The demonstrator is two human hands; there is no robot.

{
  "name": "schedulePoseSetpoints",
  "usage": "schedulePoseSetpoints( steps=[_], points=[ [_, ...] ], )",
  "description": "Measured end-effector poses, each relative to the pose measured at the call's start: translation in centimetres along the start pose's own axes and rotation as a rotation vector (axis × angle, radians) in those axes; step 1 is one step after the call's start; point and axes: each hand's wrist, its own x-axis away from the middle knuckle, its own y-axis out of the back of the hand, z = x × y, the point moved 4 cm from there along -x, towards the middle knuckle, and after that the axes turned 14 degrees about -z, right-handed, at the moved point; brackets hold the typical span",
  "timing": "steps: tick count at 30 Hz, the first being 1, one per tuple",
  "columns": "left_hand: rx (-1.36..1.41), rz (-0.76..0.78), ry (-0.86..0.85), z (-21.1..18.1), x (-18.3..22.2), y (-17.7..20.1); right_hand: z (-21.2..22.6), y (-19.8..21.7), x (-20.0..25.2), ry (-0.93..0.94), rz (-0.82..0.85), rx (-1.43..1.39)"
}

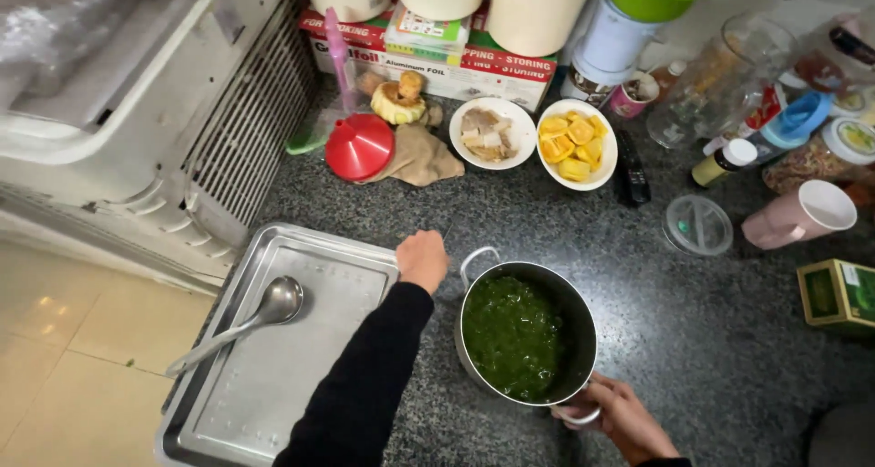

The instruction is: The person retrieves a pot and a tray, then uses a spoon to scrape and transfer green jelly from the pot into the tray.

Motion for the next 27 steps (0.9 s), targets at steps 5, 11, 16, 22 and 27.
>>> schedulePoseSetpoints(
  steps=[5,11,16,22,27],
  points=[
    [0.313,-0.137,0.032,-0.2,3.5,8.4,-1.1,0.6,-2.9,0.011,0.011,-0.094],
    [0.518,-0.659,0.120,11.1,7.9,16.0,5.7,-2.5,-7.2,0.226,0.105,-0.051],
    [0.624,-0.858,0.210,17.9,14.9,17.7,12.9,-10.0,-7.7,0.253,0.159,-0.126],
    [0.834,-1.045,0.372,21.4,21.2,17.6,17.2,-17.7,-9.7,0.255,0.244,-0.056],
    [0.907,-1.129,0.488,23.0,23.6,18.0,19.2,-21.9,-4.8,0.207,0.268,0.018]
  ],
)
